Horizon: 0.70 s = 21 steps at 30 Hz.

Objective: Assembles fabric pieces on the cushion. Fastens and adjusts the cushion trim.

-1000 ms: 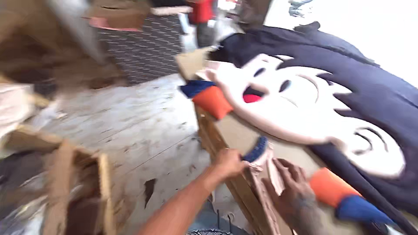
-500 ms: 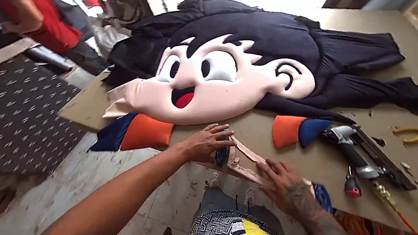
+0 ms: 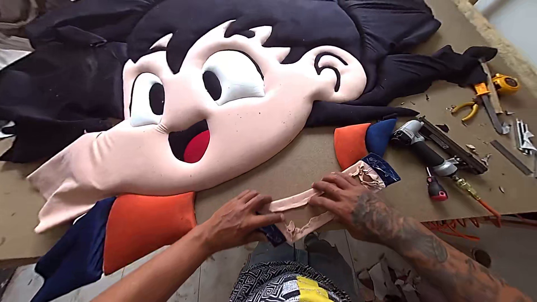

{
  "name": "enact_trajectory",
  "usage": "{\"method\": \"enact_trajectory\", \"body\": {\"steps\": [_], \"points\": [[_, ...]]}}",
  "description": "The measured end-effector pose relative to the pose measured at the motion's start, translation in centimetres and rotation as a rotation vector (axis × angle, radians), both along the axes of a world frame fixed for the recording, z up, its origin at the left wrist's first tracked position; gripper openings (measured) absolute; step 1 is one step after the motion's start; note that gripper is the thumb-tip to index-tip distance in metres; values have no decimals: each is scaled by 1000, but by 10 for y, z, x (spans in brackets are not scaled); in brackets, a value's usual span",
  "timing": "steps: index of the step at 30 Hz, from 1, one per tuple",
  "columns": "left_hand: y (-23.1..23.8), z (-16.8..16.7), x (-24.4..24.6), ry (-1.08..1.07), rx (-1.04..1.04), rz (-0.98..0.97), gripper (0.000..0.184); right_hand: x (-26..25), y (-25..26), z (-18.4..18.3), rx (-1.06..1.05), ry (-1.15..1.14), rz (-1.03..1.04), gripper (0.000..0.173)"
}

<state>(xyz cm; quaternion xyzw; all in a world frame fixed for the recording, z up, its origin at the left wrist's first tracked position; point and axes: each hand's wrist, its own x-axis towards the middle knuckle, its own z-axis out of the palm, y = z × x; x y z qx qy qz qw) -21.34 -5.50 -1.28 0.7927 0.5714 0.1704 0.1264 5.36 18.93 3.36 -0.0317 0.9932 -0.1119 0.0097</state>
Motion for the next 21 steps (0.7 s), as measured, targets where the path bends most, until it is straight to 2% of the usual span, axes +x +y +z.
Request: {"method": "enact_trajectory", "body": {"steps": [3,6,10,13,15,17,18,19,20,21], "points": [[-24,-7,6,2,102,112,54,-22,-9,21,60,54,62,39],[-29,-14,19,42,182,273,58,-61,7,21,98,116,165,27],[0,-14,51,70,145,497,59,-102,47,4,154,81,279,39],[28,-10,89,92,30,618,60,-103,65,-6,205,104,295,44],[42,-5,112,109,-66,658,63,-84,60,-10,165,176,137,42],[55,2,128,107,-154,664,69,-46,36,-4,53,209,-252,40],[61,6,134,107,-196,662,72,-22,19,-2,-4,192,-489,32],[67,9,139,106,-230,662,74,3,0,-2,-76,137,-715,21],[72,12,144,98,-270,664,77,27,-18,-6,-189,26,-909,23],[78,15,148,84,-316,663,79,47,-34,-9,-389,-126,-1054,35]]}}
